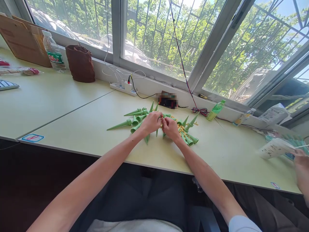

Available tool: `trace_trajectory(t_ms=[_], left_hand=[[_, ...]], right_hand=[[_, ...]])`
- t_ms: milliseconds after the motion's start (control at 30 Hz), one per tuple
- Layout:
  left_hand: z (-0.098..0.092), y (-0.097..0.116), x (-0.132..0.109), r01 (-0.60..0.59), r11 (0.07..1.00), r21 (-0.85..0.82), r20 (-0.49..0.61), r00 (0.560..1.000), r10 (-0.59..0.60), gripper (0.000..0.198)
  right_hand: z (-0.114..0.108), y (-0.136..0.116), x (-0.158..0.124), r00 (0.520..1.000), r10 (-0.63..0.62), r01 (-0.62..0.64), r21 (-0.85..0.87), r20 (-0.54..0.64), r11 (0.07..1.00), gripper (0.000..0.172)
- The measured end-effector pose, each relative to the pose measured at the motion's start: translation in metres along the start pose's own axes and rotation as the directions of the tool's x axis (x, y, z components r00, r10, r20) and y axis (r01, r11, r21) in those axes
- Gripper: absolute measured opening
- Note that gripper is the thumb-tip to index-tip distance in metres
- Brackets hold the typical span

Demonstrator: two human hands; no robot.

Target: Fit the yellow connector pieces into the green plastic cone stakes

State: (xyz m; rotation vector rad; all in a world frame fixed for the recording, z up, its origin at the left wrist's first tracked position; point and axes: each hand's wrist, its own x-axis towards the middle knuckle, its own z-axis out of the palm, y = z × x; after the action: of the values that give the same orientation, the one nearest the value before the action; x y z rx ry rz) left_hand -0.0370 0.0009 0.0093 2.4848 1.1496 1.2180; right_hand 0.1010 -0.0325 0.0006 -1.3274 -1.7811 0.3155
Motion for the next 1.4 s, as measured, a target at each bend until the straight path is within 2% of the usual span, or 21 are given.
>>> trace_trajectory(t_ms=[267, 633, 1200, 1400], left_hand=[[0.0001, -0.0006, 0.0002, -0.005, 1.0, -0.015, -0.016, 1.0, 0.004, 0.022], [-0.0005, -0.0007, -0.0002, 0.0, 1.0, -0.017, -0.011, 1.0, 0.0, 0.022], [-0.0012, 0.0019, -0.0002, 0.008, 1.0, -0.026, -0.01, 1.0, -0.009, 0.022], [-0.0009, 0.0024, -0.0001, 0.008, 1.0, -0.018, -0.009, 1.0, -0.008, 0.023]], right_hand=[[0.0005, 0.0018, 0.0005, 1.0, -0.01, 0.01, -0.009, -0.012, 1.0, 0.034], [0.0007, 0.0014, -0.0006, 1.0, -0.011, 0.011, 0.046, -0.004, 0.999, 0.041], [0.0015, 0.0043, 0.0011, 1.0, 0.022, -0.022, 0.005, -0.02, 1.0, 0.033], [0.0011, 0.0023, 0.0001, 1.0, 0.024, -0.024, 0.013, -0.011, 1.0, 0.037]])
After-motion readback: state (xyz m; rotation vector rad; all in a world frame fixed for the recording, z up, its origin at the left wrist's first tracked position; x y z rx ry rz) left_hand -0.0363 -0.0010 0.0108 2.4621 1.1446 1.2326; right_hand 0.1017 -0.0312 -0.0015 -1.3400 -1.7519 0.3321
